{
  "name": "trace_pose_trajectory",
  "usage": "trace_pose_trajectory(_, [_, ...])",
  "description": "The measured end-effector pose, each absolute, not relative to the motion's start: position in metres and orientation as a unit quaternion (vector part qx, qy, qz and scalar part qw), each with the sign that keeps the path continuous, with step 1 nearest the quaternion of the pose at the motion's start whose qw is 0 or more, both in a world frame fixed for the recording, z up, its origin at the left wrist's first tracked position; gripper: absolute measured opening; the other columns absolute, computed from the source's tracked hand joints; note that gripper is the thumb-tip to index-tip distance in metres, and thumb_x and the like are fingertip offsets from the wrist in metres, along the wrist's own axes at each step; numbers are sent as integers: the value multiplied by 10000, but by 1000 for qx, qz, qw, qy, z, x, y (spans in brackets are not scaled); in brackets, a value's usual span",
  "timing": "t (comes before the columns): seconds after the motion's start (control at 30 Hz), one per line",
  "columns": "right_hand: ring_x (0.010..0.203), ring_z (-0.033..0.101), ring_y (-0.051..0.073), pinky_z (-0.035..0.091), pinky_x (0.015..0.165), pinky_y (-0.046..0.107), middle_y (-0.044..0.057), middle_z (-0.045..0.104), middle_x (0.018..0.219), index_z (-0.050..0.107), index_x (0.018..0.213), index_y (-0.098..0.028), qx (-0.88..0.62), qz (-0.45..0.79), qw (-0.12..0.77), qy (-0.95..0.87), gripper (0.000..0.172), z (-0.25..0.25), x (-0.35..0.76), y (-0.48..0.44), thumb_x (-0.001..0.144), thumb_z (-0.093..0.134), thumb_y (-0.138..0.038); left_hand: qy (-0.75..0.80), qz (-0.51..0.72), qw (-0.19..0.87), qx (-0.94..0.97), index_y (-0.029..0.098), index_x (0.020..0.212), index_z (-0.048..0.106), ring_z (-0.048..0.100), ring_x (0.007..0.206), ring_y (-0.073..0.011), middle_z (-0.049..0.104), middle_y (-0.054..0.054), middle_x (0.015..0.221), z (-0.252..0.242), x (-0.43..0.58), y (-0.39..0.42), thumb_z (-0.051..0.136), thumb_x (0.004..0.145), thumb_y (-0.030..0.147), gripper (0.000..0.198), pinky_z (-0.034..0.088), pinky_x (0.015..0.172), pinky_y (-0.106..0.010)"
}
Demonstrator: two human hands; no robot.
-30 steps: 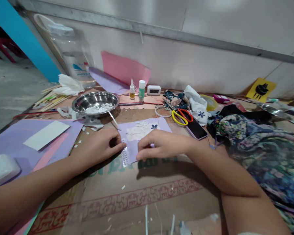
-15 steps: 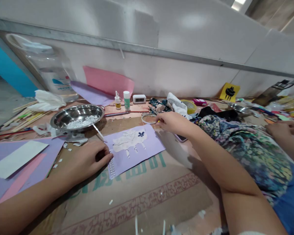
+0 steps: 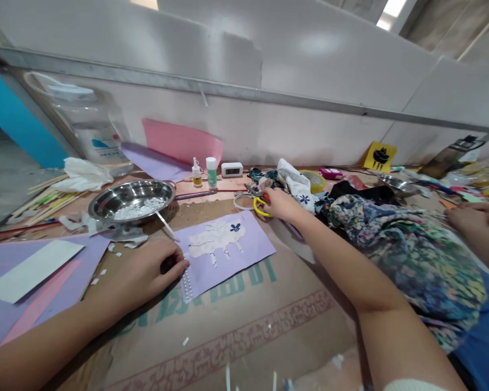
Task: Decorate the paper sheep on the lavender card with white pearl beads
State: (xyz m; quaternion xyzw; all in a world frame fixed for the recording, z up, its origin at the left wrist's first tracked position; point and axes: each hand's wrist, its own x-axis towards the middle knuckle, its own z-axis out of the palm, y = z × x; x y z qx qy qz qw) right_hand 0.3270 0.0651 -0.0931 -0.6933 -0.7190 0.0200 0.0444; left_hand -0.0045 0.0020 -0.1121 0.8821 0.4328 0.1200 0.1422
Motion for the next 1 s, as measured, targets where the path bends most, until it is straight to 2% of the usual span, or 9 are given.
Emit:
trace_pose_trajectory(0.17, [981,695,170,517,832,248,102,721,1154,573,1274,-171,-680,52,97,-725,302,-84,308,68,994,483,-241,428,128,141,884,198,735,580,567,729,-228,654,-66,768,-112,-5,3,449,915,399,300,399,675,-349])
trace_pose_trajectory(0.27, [1054,672,186,501,895,272,112,693,1209,570,1256,-179,-682,37,97,-724,289,-77,320,56,988,472,-226,420,128,143,887,196,747,585,571,740,-232,658,-71,779,-112,-6,4,438,919,408,310,409,690,-360])
trace_pose_trajectory(0.33, [1156,632,273,481,959,345,179,646,1277,555,1276,-145,-697,19,75,-713,373,-77,339,44,920,599,-246,418,129,144,888,194,744,586,573,740,-234,660,-76,778,-111,-7,3,432,918,405,314,413,691,-364])
trace_pose_trajectory(0.4, [1122,643,356,499,922,408,248,648,1235,540,1286,-92,-722,15,41,-690,513,-82,359,32,841,710,-283,421,132,146,886,195,735,591,572,728,-234,664,-78,771,-111,-6,3,434,912,401,313,411,678,-362])
trace_pose_trajectory(0.43, [1095,656,367,507,906,418,251,662,1202,535,1289,-89,-732,17,28,-680,551,-85,367,28,829,730,-320,422,135,147,884,197,727,593,570,717,-232,664,-77,764,-110,-6,3,438,906,399,312,408,668,-359])
trace_pose_trajectory(0.5, [1093,663,358,510,908,412,238,673,1197,515,1314,-107,-741,23,16,-671,580,-93,379,22,847,716,-386,425,142,150,881,204,711,595,569,703,-231,663,-72,749,-110,-5,4,449,895,404,308,401,653,-354])
trace_pose_trajectory(0.67, [1254,580,333,458,1023,404,222,590,1366,440,1407,-120,-741,27,42,-670,655,-105,386,21,881,664,-438,431,138,152,879,211,699,592,584,732,-248,665,-76,751,-108,-3,4,458,880,439,320,410,667,-363])
trace_pose_trajectory(0.8, [1234,585,357,463,1014,426,238,589,1358,450,1411,-84,-751,32,62,-656,697,-108,386,25,861,669,-452,431,129,148,881,209,712,591,589,739,-257,662,-83,758,-105,-2,4,443,882,449,329,418,669,-372])
trace_pose_trajectory(1.0, [1262,568,331,446,1042,396,221,582,1364,424,1438,-89,-759,27,83,-645,732,-115,383,29,848,683,-438,429,139,149,880,212,702,588,587,726,-252,661,-75,754,-104,-1,2,456,878,438,316,419,670,-369])
